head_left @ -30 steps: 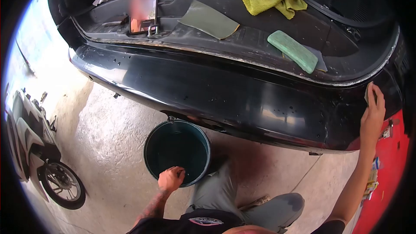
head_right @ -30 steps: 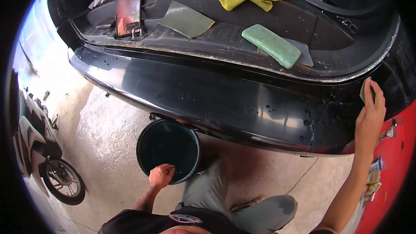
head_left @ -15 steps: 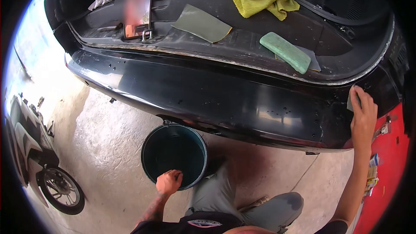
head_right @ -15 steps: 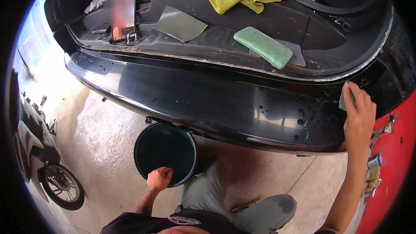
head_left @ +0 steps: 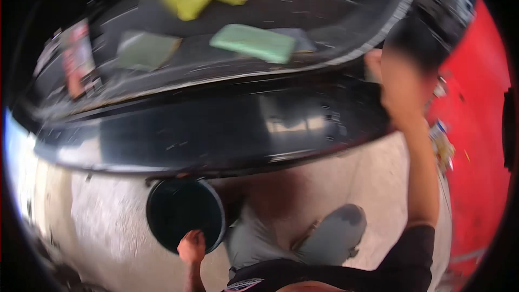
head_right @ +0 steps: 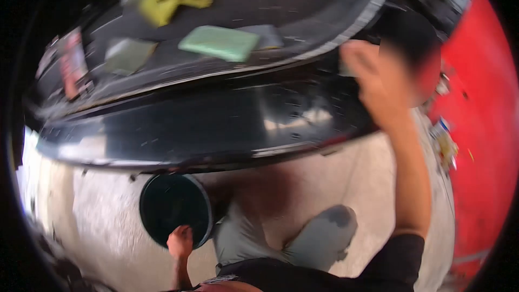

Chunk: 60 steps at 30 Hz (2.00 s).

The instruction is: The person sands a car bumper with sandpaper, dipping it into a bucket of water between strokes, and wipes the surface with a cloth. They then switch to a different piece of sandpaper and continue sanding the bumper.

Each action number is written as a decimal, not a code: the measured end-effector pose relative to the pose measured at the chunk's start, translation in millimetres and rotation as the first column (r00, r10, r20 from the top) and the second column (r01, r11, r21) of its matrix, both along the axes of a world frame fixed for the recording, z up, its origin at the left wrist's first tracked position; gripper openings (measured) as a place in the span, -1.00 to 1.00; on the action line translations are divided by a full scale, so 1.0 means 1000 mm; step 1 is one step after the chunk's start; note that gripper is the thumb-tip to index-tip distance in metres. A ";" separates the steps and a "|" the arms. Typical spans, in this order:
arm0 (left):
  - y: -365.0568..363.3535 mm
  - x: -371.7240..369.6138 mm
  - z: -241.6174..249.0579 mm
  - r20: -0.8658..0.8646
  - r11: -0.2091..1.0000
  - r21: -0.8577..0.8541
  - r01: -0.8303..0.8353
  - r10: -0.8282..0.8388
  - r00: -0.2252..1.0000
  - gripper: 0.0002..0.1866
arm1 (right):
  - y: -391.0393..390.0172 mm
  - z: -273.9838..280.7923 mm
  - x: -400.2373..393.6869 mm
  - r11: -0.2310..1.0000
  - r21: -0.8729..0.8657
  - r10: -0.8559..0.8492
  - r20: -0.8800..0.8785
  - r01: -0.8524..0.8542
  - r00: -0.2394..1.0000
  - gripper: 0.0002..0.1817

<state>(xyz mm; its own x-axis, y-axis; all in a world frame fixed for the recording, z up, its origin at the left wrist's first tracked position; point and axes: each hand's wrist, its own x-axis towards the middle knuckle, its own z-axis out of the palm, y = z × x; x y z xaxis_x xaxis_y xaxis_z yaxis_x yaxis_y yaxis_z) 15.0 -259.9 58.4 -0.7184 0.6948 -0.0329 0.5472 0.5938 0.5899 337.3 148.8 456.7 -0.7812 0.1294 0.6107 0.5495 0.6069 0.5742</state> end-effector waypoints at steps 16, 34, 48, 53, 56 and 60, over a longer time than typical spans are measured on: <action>0.007 0.003 0.014 0.079 0.997 -0.037 -0.067 0.070 0.994 -0.85 | 0.003 -0.002 0.007 0.996 0.079 -0.038 0.074 0.032 0.997 -0.59; 0.001 -0.002 0.009 0.050 1.000 -0.026 0.000 0.002 0.999 -0.81 | -0.002 -0.001 0.004 0.995 -0.077 -0.068 -0.010 0.067 0.998 -0.40; 0.003 -0.001 0.011 0.071 0.999 -0.031 -0.023 0.025 0.997 -0.79 | -0.007 -0.009 -0.002 0.991 -0.136 0.019 0.118 -0.003 0.993 -0.49; 0.002 -0.001 0.013 0.081 0.999 -0.040 -0.014 0.017 0.997 -0.79 | -0.003 0.001 0.004 0.994 -0.110 -0.014 0.013 0.015 1.000 -0.50; 0.004 -0.001 0.016 0.091 0.999 -0.044 -0.022 0.026 0.995 -0.79 | -0.009 -0.015 -0.003 0.988 -0.156 0.014 0.102 0.003 0.995 -0.48; 0.001 -0.003 0.010 0.077 0.999 -0.033 -0.021 0.024 0.997 -0.79 | -0.001 0.008 0.008 0.994 -0.107 -0.036 0.026 0.039 0.999 -0.47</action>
<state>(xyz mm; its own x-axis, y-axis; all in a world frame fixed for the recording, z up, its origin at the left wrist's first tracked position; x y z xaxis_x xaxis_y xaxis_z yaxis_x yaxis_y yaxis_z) 12.1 -259.0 68.2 -0.7281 0.6764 -0.1112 0.4870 0.6247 0.6104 345.5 147.7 464.9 -0.7889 0.2228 0.5727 0.5599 0.6449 0.5203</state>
